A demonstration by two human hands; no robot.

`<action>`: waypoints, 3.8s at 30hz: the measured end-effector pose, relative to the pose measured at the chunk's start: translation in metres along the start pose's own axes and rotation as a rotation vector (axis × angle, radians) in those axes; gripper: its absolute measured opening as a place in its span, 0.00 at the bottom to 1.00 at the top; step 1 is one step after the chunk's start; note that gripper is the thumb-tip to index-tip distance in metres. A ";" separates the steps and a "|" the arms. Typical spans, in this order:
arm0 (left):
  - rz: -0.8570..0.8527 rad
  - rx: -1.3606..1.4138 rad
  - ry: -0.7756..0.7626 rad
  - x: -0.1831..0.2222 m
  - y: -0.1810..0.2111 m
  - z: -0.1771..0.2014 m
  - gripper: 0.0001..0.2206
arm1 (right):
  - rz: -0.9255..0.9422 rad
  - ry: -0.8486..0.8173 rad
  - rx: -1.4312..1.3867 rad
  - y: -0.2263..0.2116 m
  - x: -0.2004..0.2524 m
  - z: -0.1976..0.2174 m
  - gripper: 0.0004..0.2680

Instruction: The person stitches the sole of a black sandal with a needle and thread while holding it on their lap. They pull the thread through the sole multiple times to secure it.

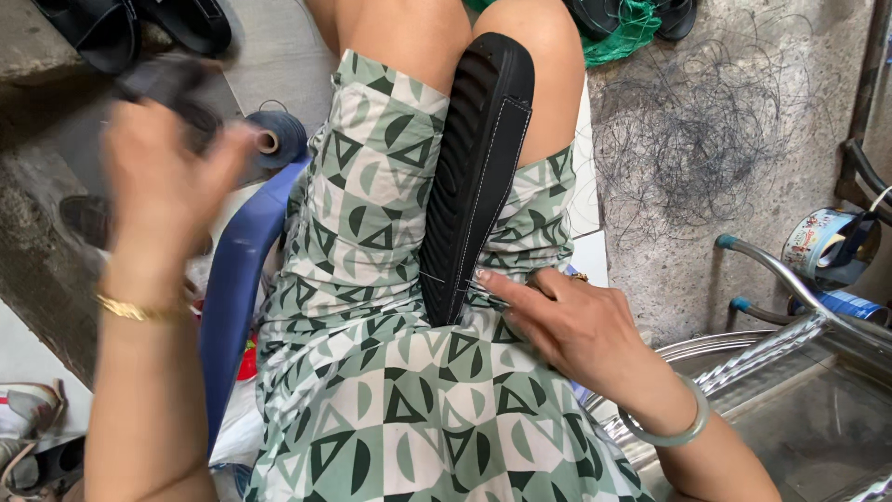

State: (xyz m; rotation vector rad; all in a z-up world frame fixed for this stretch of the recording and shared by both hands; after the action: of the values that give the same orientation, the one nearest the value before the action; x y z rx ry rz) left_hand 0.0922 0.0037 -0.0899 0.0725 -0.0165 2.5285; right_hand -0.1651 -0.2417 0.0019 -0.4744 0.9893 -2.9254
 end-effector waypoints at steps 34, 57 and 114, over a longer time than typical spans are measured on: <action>-0.605 0.425 -0.094 0.048 0.141 0.016 0.52 | -0.008 0.084 0.288 -0.005 -0.019 -0.035 0.07; -0.078 1.265 -0.457 0.067 0.131 0.050 0.04 | -0.098 0.207 0.128 -0.028 -0.025 -0.021 0.17; -0.351 0.806 0.474 -0.044 0.144 0.050 0.08 | 0.061 0.108 -0.343 0.017 -0.015 -0.010 0.06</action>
State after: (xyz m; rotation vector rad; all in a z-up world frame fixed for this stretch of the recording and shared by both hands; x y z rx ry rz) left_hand 0.0478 -0.1409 -0.0420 -0.1883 1.0951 1.9956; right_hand -0.1555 -0.2472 -0.0199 -0.2860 1.5010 -2.7590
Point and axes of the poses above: each hand's wrist, its own x-axis away from the middle knuckle, its own z-axis out of the back of the hand, y = z × x, the point moved 3 cm from there along -x, towards the middle knuckle, and after that the axes turned 7 degrees about -x, right-handed, at the moved point
